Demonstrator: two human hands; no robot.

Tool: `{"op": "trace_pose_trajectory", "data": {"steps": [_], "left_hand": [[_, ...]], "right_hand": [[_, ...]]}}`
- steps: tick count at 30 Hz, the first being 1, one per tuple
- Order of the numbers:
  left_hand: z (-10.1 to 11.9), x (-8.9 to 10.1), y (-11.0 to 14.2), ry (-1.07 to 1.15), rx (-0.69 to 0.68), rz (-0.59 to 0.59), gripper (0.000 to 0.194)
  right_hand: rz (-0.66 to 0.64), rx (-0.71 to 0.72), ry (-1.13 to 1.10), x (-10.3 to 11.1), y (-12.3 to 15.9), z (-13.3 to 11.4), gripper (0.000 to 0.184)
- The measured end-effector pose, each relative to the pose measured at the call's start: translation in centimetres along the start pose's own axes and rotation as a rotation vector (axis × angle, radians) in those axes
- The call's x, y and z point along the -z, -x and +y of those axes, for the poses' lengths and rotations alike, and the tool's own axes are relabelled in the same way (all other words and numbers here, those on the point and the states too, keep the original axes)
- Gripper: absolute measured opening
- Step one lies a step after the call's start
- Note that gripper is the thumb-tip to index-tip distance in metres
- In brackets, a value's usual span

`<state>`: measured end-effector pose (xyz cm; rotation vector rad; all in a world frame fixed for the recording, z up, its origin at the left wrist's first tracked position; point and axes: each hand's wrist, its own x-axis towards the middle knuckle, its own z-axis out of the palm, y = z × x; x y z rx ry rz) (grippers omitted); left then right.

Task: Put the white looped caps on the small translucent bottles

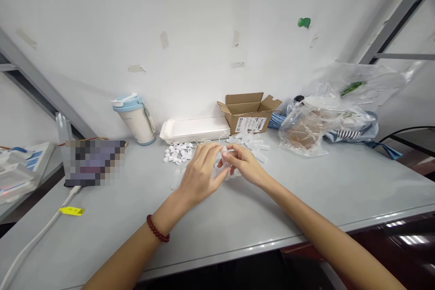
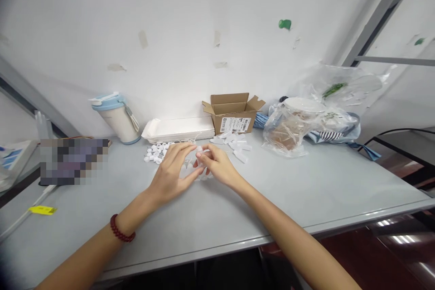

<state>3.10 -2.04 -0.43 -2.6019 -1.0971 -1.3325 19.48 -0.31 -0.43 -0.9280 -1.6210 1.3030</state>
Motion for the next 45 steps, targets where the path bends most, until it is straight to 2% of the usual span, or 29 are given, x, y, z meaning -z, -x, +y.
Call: {"op": "trace_pose_trajectory", "data": {"steps": [4,9,13,18,24,29,34,45], "left_hand": [[-0.6,-0.1,0.1,-0.085,-0.07,-0.041,0.044],[-1.2,-0.3,0.4,-0.168,-0.156,-0.001,0.042],[-1.3,0.1,0.2,-0.193,-0.234,-0.003,0.039],[-1.3,1.2,0.4,-0.126,-0.237,-0.064,0.04],[-0.6,4.3,4.7,-0.054,-0.08,-0.196,0.043],[-0.6,7.6,7.7,0.02,0.13,-0.479,0.049],[-1.1,9.3,8.0,0.099,0.256,-0.635,0.044],[-1.0,10.6,7.4,0.198,0.423,-0.774,0.044]], "right_hand": [[0.005,0.01,0.003,-0.2,0.1,-0.1,0.037],[0.03,0.014,0.064,-0.5,0.2,-0.2,0.042],[0.021,0.045,0.141,-0.5,0.3,-0.2,0.037],[-0.037,0.037,0.186,-1.2,0.6,-0.2,0.027],[-0.217,0.062,0.372,-3.4,1.8,0.1,0.026],[-0.362,0.207,0.623,-5.6,3.1,0.6,0.024],[-0.415,0.268,0.703,-6.5,3.5,1.2,0.027],[-0.418,0.299,0.736,-6.4,3.4,1.4,0.025]]}}
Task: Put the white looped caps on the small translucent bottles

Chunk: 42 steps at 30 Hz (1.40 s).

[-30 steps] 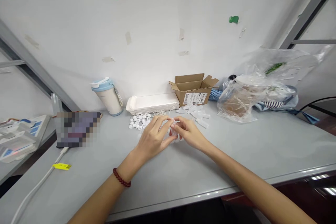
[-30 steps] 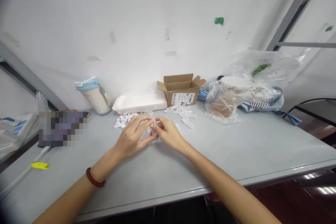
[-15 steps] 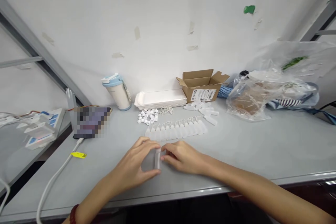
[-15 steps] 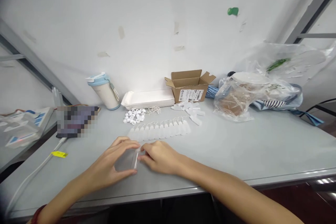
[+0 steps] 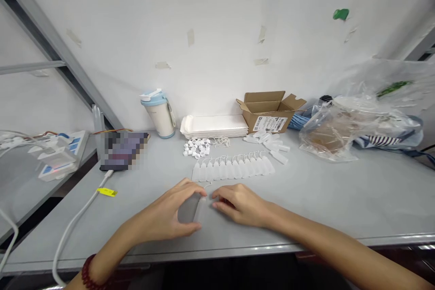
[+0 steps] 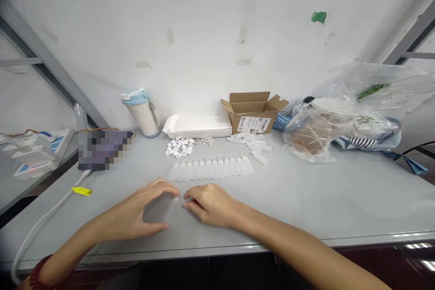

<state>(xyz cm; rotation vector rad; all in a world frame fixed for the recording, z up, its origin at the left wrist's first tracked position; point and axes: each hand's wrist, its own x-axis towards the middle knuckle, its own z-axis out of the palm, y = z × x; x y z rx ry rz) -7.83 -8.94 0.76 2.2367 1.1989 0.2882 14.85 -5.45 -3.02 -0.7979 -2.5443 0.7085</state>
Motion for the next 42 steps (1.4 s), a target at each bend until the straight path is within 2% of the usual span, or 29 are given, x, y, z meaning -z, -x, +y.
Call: {"op": "trace_pose_trajectory", "data": {"steps": [3,12,18,28,31,35,38,42], "left_hand": [[-0.2,-0.2,-0.1,-0.011,-0.012,-0.005,0.042],[-1.0,-0.5,-0.6,-0.103,-0.094,0.139,0.039],[-1.1,-0.8,-0.6,-0.126,-0.095,0.137,0.041],[-0.9,-0.1,-0.9,-0.137,-0.103,0.17,0.047],[-0.7,0.4,-1.4,-0.116,-0.111,0.191,0.045],[-0.4,0.7,-3.2,-0.093,-0.131,0.242,0.032],[-1.1,1.1,-5.9,-0.109,-0.104,0.346,0.02],[-2.8,1.6,-10.8,-0.174,-0.07,0.445,0.017]], "right_hand": [[0.002,0.006,0.001,-0.1,0.1,0.1,0.024],[-0.039,0.038,0.107,-0.1,0.1,-0.3,0.028],[-0.113,0.059,0.201,-0.1,-0.1,-0.4,0.03],[-0.084,0.117,0.205,0.0,0.1,-0.2,0.028],[-0.018,0.171,0.189,0.7,0.2,0.2,0.027],[0.215,0.139,0.213,2.6,0.1,2.3,0.028],[0.368,0.012,0.245,4.5,0.1,4.7,0.025],[0.498,-0.153,0.3,6.9,0.3,7.8,0.025]]}}
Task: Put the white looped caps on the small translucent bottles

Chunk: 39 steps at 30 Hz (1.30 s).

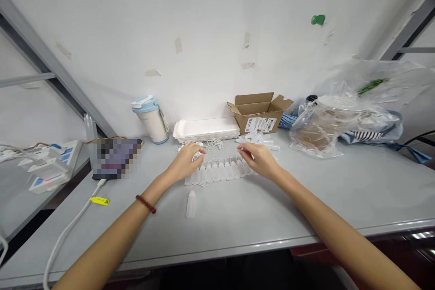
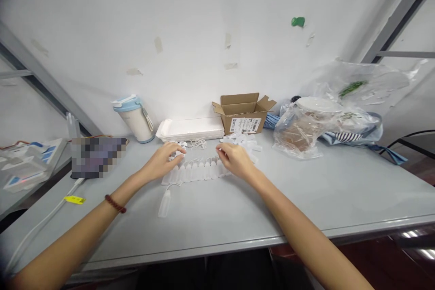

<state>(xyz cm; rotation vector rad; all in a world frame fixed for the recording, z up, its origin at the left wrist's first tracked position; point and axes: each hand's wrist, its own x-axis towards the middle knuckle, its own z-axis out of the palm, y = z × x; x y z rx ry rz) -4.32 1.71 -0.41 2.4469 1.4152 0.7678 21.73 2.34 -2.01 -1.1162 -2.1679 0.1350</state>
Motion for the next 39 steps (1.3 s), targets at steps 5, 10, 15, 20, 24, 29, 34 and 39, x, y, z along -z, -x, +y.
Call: {"op": "trace_pose_trajectory", "data": {"steps": [5,10,15,20,24,29,34,39], "left_hand": [[-0.4,-2.1,-4.6,-0.172,-0.124,-0.036,0.019],[0.4,-3.8,-6.6,-0.382,-0.266,-0.094,0.023],[-0.1,-4.3,-7.1,-0.35,-0.224,-0.056,0.019],[-0.2,-3.1,-6.2,-0.065,-0.035,0.196,0.014],[-0.3,-2.6,-3.9,0.2,0.105,0.414,0.012],[-0.8,-2.5,-2.1,0.27,0.215,0.589,0.014],[-0.6,-2.0,-2.5,0.352,0.247,0.622,0.014],[0.4,-1.8,-2.3,0.669,0.388,0.531,0.026]], "right_hand": [[0.045,-0.11,0.089,0.7,-0.6,2.8,0.022],[-0.056,-0.096,0.213,0.6,-0.9,4.2,0.026],[-0.178,-0.015,0.219,-0.1,-1.3,5.3,0.031],[-0.227,-0.089,0.25,-0.6,-1.6,5.5,0.031],[-0.246,-0.119,0.265,-0.9,-1.7,5.2,0.031],[-0.239,-0.142,0.28,-1.2,-1.9,5.5,0.032],[-0.262,-0.116,0.261,-1.4,-2.2,6.3,0.032],[-0.28,-0.083,0.232,-1.5,-2.3,6.4,0.029]]}}
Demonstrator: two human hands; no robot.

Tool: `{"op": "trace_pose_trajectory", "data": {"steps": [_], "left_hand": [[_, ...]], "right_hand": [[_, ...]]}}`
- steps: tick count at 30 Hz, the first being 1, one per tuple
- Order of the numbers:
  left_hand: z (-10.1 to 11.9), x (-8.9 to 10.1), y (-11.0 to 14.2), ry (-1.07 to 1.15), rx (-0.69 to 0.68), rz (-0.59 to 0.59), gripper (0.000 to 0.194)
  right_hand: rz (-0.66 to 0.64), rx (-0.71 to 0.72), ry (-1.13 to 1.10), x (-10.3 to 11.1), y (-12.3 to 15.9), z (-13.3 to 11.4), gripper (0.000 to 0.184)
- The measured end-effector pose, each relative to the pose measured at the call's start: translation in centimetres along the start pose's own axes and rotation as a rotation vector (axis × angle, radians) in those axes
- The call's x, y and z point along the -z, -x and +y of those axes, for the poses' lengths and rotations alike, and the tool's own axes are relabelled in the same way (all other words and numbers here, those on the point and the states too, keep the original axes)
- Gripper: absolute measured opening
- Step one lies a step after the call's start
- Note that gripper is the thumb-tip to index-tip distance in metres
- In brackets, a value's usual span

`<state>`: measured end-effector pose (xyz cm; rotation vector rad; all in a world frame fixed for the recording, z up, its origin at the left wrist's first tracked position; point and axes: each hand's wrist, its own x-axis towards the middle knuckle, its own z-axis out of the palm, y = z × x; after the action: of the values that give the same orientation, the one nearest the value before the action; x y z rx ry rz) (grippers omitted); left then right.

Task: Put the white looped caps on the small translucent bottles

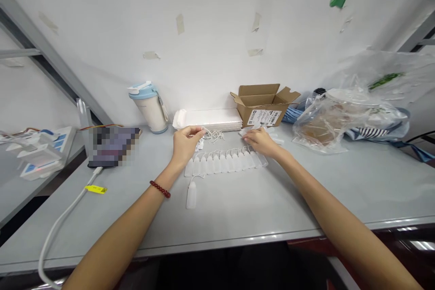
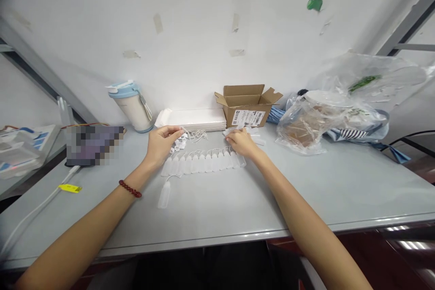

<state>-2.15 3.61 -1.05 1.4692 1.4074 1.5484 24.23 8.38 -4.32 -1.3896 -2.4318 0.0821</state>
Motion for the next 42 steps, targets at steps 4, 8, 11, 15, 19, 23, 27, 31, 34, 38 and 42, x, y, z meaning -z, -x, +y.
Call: {"op": "trace_pose_trajectory", "data": {"steps": [4,8,11,15,19,23,27,31,34,38,42], "left_hand": [[1.2,-0.4,1.1,0.163,0.123,-0.071,0.04],[2.2,-1.1,2.2,0.237,0.158,-0.161,0.031],[2.4,-1.6,2.7,0.288,0.179,-0.211,0.025],[2.3,-1.9,2.9,0.385,0.248,-0.252,0.025],[2.3,-1.8,3.1,0.455,0.294,-0.293,0.023],[2.3,-1.8,3.3,0.506,0.327,-0.361,0.023],[2.3,-1.8,3.5,0.54,0.372,-0.451,0.021],[2.6,-1.7,3.6,0.468,0.372,-0.457,0.02],[2.8,-1.7,3.6,0.409,0.335,-0.427,0.021],[2.9,-1.8,3.7,0.355,0.295,-0.431,0.025],[2.8,-1.7,3.7,0.248,0.223,-0.482,0.027]], "right_hand": [[0.081,-0.012,-0.073,0.7,0.1,-0.7,0.021],[0.198,0.045,-0.193,1.9,1.0,-2.9,0.015],[0.226,0.097,-0.374,2.7,2.1,-5.5,0.014],[0.224,0.045,-0.628,3.2,3.1,-8.3,0.012],[0.216,0.003,-0.751,3.2,3.4,-9.1,0.01],[0.165,-0.018,-0.852,3.2,3.5,-9.0,0.008],[0.144,-0.016,-0.871,3.0,3.5,-9.2,0.008],[0.144,-0.015,-0.851,2.9,3.7,-9.5,0.008],[0.152,-0.021,-0.861,2.7,3.8,-9.6,0.01],[0.157,-0.05,-0.912,2.5,3.8,-9.6,0.013],[0.174,-0.062,-0.907,2.6,3.8,-9.7,0.013]]}}
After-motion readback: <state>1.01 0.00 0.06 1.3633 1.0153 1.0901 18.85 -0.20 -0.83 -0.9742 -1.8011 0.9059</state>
